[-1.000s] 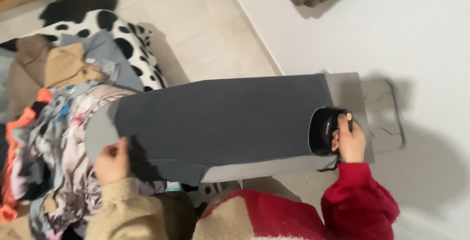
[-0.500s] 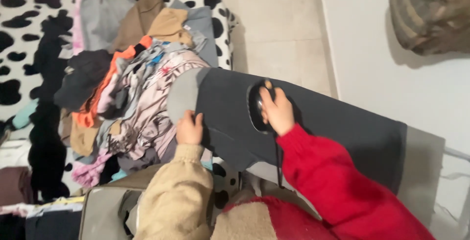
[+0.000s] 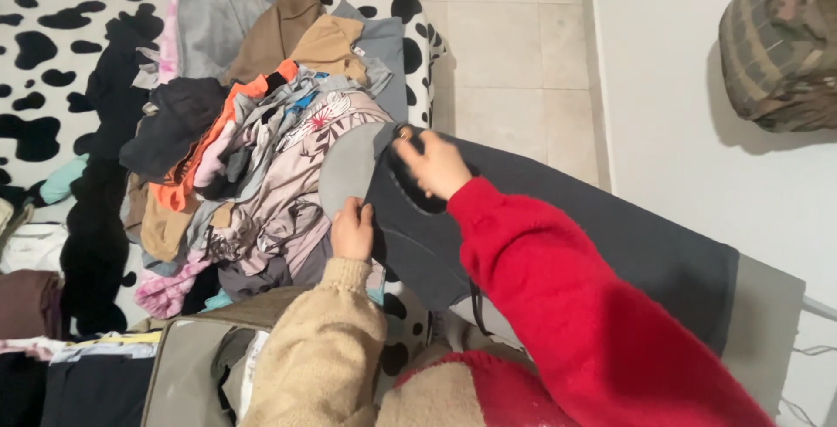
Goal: Ironing and folding a black shirt and a white shirt on an ironing board.
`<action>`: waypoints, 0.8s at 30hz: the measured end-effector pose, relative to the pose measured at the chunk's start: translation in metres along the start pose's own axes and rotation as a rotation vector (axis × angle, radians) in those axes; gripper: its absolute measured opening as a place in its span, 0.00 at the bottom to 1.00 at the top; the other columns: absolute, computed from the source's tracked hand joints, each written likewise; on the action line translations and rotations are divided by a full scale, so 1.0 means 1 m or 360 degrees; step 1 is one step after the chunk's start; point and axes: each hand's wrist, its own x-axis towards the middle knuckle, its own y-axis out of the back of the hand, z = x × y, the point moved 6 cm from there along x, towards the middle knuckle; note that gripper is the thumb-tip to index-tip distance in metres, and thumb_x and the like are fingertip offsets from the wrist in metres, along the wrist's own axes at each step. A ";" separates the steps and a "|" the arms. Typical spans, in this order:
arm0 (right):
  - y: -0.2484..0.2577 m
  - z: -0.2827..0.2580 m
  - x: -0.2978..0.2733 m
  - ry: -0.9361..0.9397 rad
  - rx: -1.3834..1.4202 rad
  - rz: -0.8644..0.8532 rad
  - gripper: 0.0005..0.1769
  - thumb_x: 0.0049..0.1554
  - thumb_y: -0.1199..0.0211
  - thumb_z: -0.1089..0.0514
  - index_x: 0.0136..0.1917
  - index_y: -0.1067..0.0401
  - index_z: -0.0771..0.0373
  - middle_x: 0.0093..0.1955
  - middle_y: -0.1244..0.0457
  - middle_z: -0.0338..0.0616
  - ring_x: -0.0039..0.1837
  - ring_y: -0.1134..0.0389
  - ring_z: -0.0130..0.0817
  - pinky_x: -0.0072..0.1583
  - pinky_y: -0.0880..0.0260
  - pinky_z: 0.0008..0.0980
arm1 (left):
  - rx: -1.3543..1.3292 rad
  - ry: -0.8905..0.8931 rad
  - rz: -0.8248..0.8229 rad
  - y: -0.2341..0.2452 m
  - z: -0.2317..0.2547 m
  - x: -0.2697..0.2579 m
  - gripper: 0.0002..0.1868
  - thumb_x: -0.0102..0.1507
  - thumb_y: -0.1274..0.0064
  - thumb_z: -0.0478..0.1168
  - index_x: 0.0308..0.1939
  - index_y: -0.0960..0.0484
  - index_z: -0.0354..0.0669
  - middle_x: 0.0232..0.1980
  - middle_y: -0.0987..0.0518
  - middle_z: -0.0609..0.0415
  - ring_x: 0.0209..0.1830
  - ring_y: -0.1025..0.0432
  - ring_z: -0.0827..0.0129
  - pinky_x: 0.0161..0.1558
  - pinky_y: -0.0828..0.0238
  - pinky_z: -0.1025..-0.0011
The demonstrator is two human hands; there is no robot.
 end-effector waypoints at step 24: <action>0.278 0.220 -0.123 -0.0429 0.0195 0.1380 0.28 0.62 0.36 0.39 0.44 0.33 0.70 0.29 0.38 0.43 0.26 0.38 0.30 0.28 0.35 0.33 | 0.0102 0.0127 -0.0116 0.002 -0.030 0.013 0.12 0.67 0.46 0.47 0.47 0.19 0.44 0.40 0.17 0.41 0.42 0.22 0.46 0.46 0.27 0.56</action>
